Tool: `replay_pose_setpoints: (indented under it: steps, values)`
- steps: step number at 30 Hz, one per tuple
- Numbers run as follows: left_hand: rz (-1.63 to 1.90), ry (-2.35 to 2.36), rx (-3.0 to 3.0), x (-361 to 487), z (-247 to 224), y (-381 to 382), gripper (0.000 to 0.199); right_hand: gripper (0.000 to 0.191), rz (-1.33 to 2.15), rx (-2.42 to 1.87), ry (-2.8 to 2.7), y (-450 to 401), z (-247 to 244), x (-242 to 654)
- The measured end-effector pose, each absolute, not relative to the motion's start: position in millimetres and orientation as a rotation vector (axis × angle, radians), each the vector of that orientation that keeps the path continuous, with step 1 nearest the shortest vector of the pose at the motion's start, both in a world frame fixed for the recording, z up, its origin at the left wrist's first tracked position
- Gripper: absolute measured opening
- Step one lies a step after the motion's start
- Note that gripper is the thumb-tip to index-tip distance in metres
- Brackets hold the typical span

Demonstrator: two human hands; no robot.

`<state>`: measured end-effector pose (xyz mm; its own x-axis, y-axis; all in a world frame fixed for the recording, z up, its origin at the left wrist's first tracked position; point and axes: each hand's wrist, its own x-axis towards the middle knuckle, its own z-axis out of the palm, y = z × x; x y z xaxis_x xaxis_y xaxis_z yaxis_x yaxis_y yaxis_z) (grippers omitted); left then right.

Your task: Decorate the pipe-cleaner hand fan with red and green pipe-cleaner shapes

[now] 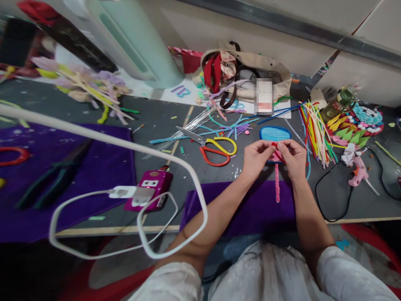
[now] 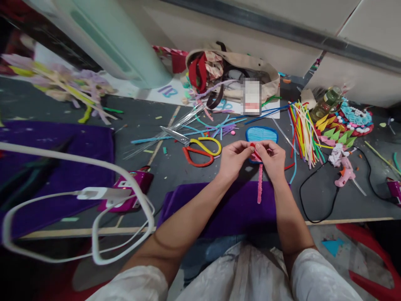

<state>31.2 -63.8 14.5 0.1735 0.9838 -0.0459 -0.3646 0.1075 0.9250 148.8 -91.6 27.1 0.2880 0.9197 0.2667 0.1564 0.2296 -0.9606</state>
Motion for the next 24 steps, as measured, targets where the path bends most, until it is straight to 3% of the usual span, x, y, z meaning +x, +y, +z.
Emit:
replay_pose_setpoints:
  steps: [11,24]
  values:
    - [1.184,0.894,1.114,30.1,20.7,-67.4,0.017,0.017,0.568,-1.285,-1.345,-91.7,27.3,157.2]
    - [1.01,0.744,0.889,26.4,18.4,-60.9,0.028,0.019,0.692,-1.246,-1.194,-91.2,25.1,155.1]
